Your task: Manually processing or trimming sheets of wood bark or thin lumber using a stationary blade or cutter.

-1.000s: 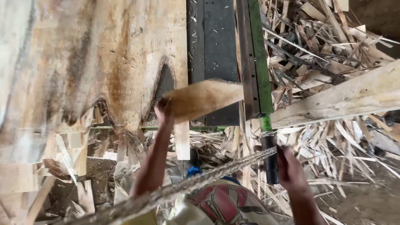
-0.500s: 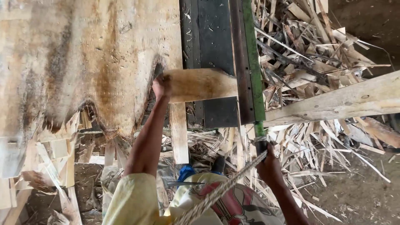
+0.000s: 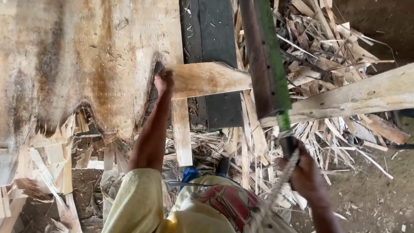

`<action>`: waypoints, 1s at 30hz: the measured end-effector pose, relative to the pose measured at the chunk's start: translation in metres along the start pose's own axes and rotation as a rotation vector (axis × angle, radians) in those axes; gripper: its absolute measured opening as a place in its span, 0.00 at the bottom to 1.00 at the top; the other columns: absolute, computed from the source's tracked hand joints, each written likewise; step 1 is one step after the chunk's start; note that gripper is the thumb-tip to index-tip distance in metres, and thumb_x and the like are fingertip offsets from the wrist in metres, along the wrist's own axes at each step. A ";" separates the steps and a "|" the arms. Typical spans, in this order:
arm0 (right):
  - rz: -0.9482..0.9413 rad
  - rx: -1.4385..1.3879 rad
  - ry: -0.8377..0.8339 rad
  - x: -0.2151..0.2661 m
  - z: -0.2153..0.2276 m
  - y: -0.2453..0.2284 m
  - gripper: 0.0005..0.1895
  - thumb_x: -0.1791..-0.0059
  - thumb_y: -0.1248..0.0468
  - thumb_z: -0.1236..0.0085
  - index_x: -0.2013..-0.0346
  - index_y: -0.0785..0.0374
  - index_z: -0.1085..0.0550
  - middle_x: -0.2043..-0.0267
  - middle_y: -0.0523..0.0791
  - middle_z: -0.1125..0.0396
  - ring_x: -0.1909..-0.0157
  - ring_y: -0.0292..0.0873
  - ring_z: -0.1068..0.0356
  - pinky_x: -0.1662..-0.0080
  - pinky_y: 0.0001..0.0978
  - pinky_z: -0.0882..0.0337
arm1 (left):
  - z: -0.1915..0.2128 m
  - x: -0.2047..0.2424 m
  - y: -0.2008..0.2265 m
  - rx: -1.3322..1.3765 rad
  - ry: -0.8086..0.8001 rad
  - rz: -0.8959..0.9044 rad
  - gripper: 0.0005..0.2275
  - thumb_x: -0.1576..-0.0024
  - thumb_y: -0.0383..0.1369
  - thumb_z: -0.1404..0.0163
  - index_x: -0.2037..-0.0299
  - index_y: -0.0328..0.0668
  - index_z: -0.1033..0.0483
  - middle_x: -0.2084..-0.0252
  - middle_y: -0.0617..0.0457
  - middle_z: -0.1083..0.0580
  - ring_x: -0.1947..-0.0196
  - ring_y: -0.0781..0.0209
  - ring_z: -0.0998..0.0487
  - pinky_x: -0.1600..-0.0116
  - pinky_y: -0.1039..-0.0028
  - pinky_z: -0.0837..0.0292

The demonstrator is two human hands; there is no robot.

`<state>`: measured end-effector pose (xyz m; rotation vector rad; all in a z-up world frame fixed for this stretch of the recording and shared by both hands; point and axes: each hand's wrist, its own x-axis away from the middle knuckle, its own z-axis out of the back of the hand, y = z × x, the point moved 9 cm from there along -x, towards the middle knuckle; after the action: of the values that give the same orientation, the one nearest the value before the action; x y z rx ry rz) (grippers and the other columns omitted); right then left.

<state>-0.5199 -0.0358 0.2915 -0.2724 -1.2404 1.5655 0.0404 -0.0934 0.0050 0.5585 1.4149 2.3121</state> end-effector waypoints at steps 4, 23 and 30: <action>-0.274 0.310 0.093 -0.072 -0.064 0.177 0.31 0.47 0.66 0.51 0.29 0.58 0.46 0.58 0.57 0.25 0.66 0.52 0.21 0.71 0.40 0.23 | -0.003 -0.015 0.005 0.020 -0.007 -0.014 0.08 0.38 0.35 0.52 0.65 0.50 0.20 0.68 0.56 0.19 0.77 0.71 0.27 0.75 0.77 0.30; -0.235 0.039 0.060 -0.021 -0.019 0.050 0.28 0.52 0.60 0.38 0.42 0.67 0.34 0.76 0.51 0.32 0.81 0.43 0.34 0.79 0.35 0.33 | 0.011 0.135 0.057 -0.966 -0.529 -0.399 0.43 0.47 0.55 0.47 0.24 0.52 0.53 0.22 0.48 0.50 0.25 0.44 0.50 0.23 0.48 0.53; -0.194 0.049 0.087 -0.028 -0.017 0.057 0.32 0.55 0.63 0.42 0.37 0.64 0.37 0.73 0.49 0.29 0.76 0.44 0.28 0.73 0.39 0.26 | 0.006 0.128 0.093 -0.917 -0.326 -0.881 0.17 0.29 0.29 0.59 0.31 0.37 0.34 0.46 0.40 0.24 0.60 0.58 0.21 0.67 0.71 0.22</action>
<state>-0.5299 -0.0422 0.2265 -0.1813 -1.1246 1.4010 -0.0759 -0.0639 0.1088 -0.0082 0.2307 1.7270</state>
